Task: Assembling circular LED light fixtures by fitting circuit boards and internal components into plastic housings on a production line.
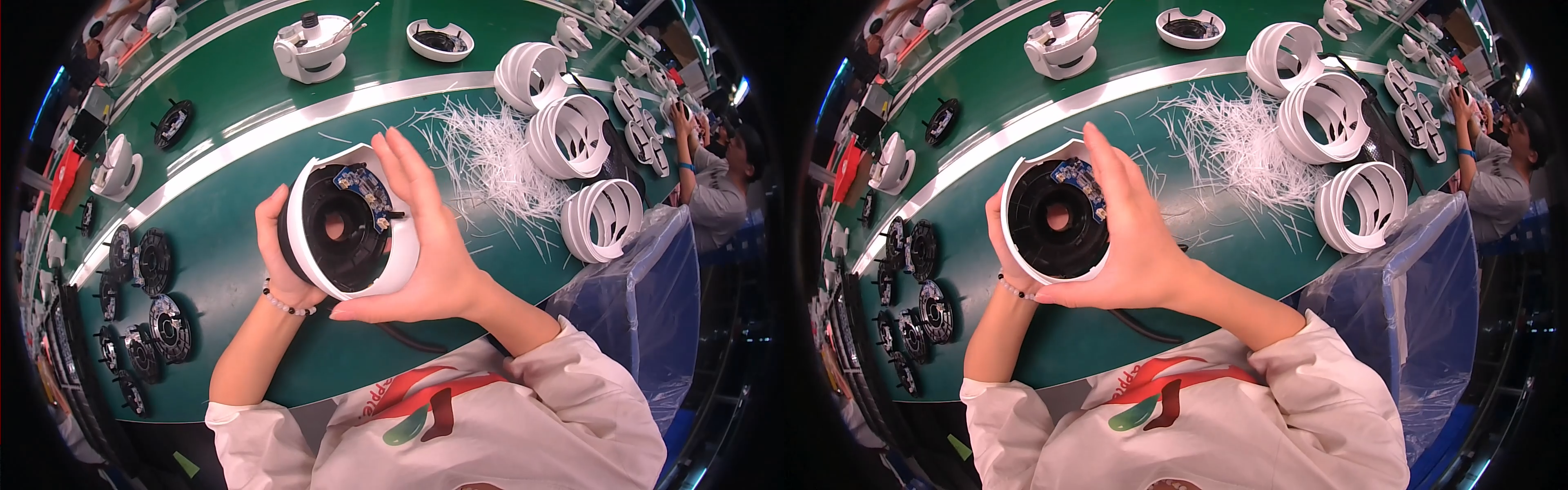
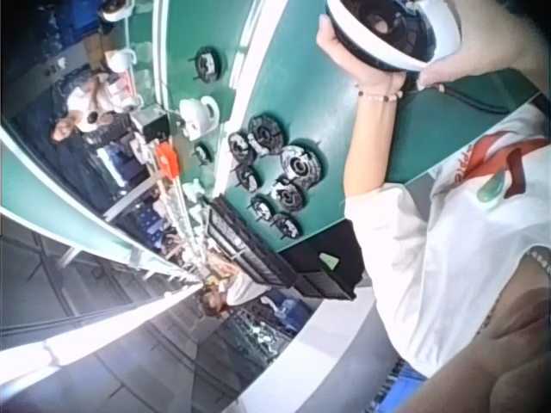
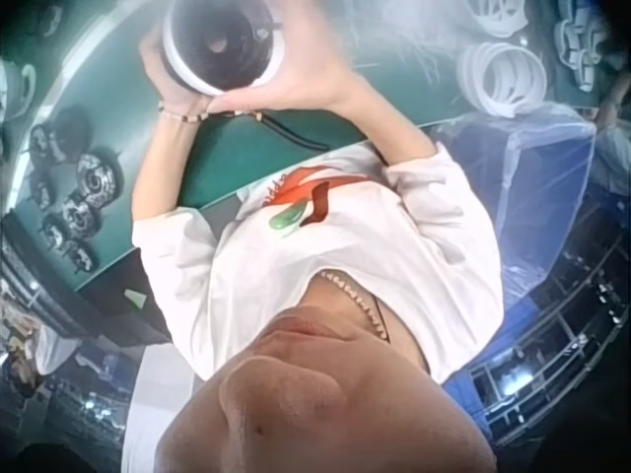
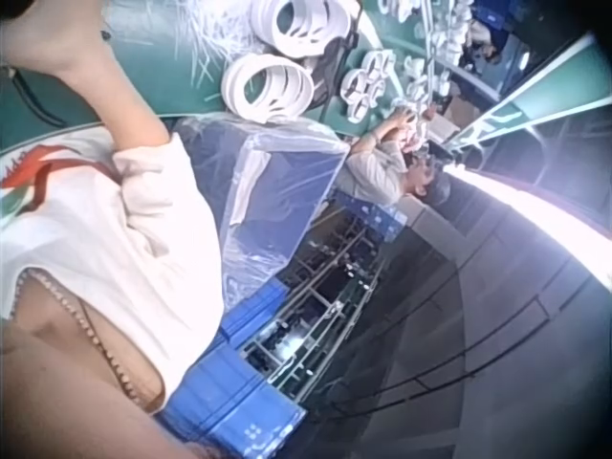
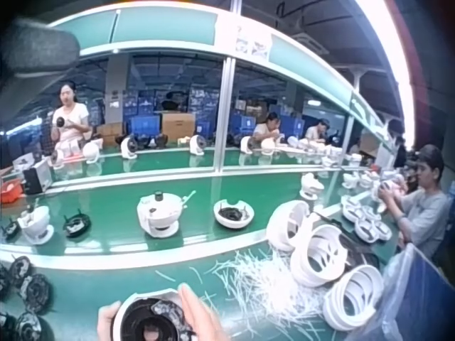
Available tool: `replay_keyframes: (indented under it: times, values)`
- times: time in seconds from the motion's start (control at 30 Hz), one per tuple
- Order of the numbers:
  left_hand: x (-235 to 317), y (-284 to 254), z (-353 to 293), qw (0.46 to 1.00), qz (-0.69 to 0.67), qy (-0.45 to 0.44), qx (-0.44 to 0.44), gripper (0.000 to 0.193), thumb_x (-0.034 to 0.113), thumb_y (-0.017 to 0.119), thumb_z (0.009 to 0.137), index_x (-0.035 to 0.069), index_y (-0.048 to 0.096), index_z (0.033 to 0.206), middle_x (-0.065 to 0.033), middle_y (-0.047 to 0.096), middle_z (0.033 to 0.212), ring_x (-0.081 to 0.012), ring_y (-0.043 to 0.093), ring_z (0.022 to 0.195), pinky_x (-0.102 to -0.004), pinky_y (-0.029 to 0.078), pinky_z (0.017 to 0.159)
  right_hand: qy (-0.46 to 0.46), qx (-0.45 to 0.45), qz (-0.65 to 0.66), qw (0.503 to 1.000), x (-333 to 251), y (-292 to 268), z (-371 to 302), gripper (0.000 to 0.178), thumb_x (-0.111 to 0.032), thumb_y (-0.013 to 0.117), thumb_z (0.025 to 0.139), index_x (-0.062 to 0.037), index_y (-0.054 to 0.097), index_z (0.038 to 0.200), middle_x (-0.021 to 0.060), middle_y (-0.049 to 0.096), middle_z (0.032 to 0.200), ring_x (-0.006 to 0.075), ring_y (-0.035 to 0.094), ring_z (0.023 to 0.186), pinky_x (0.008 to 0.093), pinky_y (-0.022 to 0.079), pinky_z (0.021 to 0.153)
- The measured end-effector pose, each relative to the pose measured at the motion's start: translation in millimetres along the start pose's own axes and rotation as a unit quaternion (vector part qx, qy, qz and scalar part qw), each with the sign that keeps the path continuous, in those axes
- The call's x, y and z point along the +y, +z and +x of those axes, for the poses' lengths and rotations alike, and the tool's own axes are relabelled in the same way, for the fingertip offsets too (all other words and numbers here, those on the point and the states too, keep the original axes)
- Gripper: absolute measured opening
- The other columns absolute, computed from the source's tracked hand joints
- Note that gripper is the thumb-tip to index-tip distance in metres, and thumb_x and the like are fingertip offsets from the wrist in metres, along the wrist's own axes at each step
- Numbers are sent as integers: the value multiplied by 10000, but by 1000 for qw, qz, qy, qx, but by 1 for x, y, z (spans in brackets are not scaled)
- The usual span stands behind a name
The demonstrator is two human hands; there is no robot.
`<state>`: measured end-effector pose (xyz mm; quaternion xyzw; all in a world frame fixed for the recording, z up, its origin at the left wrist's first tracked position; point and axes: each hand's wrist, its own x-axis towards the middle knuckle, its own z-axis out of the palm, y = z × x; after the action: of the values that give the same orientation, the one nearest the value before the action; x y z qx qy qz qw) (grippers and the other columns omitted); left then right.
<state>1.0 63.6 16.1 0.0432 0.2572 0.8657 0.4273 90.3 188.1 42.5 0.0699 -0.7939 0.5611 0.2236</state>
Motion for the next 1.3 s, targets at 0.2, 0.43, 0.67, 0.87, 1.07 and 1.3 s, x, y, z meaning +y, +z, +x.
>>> replay_keyframes:
  times: [0.2,0.43,0.67,0.87,1.07,1.3]
  values:
    - [-2,6,0,1000,-4,-27,-5,602,532,296,823,32,485,1100,-116,540,1027,-208,532,911,-325,456,784,-80,12,-180,980,6,11,-3,1139,-329,817,455,50,141,1290,244,194,1316,353,288,1181,398,293,954]
    - [5,-5,1,989,-41,-86,-109,791,685,222,770,33,439,1163,-125,520,1077,-227,520,966,-345,441,834,-133,-72,-176,973,3,-6,9,1112,-334,791,383,41,221,1261,234,332,1243,404,323,1125,435,306,880]
    - [-4,-5,1,997,33,29,-68,565,444,392,799,-5,439,1138,-143,511,1090,-233,523,962,-354,438,840,-67,54,-201,976,16,17,-2,1133,-348,777,445,44,129,1287,243,241,1293,420,269,1169,469,285,891]
    - [4,1,41,997,0,74,27,523,415,377,790,-8,483,1079,-147,550,1037,-252,538,937,-365,439,831,-41,44,-217,974,34,6,-4,1128,-449,732,541,43,58,1301,288,89,1335,476,130,1209,527,154,968]
    - [50,-68,148,966,24,214,141,381,309,435,799,12,532,1017,-126,563,1048,-260,531,960,-381,389,902,64,-281,-368,884,3,-29,-55,1035,-532,690,505,62,266,1239,250,194,1316,422,191,1213,586,151,947]
    - [141,-153,214,889,176,279,317,440,340,424,843,2,458,1122,-120,506,1129,-250,531,975,-366,411,879,31,-270,-375,886,6,-23,-92,944,-336,727,482,89,306,1212,211,371,1201,338,352,1106,494,184,980]
